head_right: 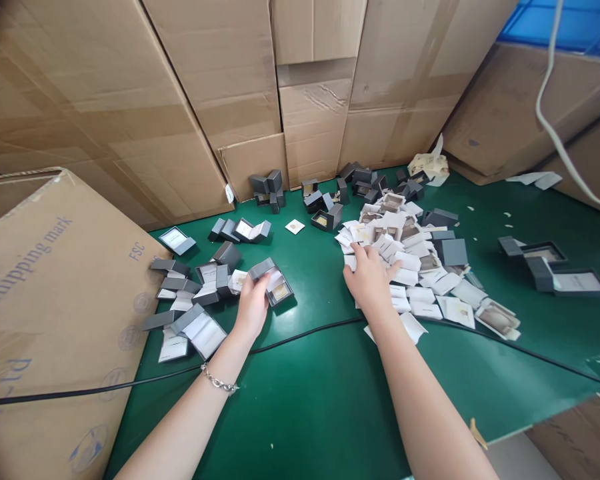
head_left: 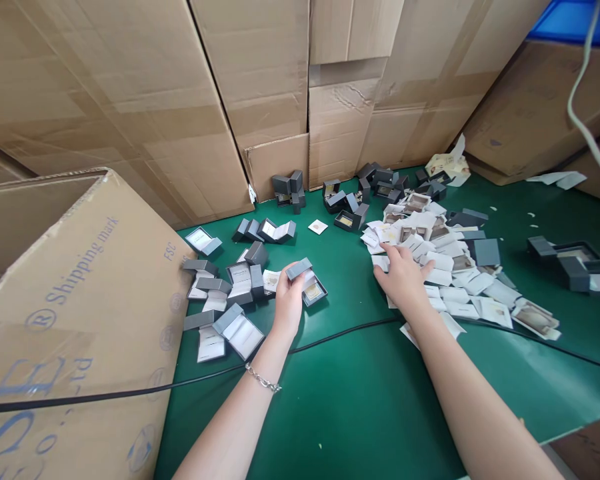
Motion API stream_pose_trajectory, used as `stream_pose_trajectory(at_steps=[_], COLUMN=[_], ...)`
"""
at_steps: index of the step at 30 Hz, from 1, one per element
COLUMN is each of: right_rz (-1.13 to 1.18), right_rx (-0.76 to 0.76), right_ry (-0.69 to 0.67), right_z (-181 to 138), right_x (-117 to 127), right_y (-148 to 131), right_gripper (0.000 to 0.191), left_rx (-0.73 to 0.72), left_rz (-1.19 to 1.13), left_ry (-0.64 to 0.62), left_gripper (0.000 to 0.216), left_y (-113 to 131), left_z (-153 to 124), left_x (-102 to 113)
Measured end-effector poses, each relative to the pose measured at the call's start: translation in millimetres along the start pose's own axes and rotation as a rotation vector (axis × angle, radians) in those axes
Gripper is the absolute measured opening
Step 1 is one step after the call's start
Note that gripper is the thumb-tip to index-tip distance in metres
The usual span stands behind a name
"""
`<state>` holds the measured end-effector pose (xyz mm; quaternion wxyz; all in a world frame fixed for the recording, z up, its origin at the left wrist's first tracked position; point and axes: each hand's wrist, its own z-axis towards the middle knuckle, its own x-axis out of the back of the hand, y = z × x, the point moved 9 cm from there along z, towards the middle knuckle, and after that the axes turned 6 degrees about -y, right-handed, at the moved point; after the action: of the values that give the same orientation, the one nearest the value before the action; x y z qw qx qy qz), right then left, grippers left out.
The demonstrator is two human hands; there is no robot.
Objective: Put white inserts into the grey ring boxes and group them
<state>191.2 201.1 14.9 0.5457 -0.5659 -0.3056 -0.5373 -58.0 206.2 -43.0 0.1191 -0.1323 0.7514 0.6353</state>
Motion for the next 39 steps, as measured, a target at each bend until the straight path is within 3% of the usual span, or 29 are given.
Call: stream_pose_trajectory(at_steps=[3, 9, 16, 20, 23, 25, 28, 30, 39], right_rz=[0.030, -0.136, -0.088, 0.056, 0.242, 0.395, 0.682, 0.830, 0.818], right_rx=[0.063, 0.102, 0.194, 0.170, 0.163, 0.086, -0.031, -0.032, 0.177], right_ry=[-0.053, -0.202, -0.364, -0.380, -0.305, -0.282, -0.387, -0.460, -0.388], right_z=[-2, -8, -13, -13, -14, -16, -26, -33, -51], right_x=[-5, -15, -25, -23, -8, 1, -5, -13, -27], right_y=[-10, -12, -22, -29, -35, -34, -41, -54, -91], right_gripper=[0.038, 0.043, 0.037, 0.031, 0.022, 0.028, 0.040, 0.043, 0.029], left_rx=[-0.010, -0.036, -0.062, -0.053, -0.057, -0.060, -0.065, -0.079, -0.008], left_rz=[0.019, 0.086, 0.171, 0.195, 0.199, 0.202, 0.200, 0.157, -0.189], left_ry=[-0.033, -0.077, -0.059, -0.038, -0.044, -0.052, -0.055, -0.060, -0.163], left_gripper=[0.033, 0.033, 0.027, 0.023, 0.023, 0.023, 0.023, 0.023, 0.025], left_y=[3, 6, 8, 10, 13, 14, 13, 12, 8], left_z=[0, 0, 3, 2, 1, 1, 1, 2, 0], left_x=[-4, -8, -6, -6, -8, -8, -8, -8, -18])
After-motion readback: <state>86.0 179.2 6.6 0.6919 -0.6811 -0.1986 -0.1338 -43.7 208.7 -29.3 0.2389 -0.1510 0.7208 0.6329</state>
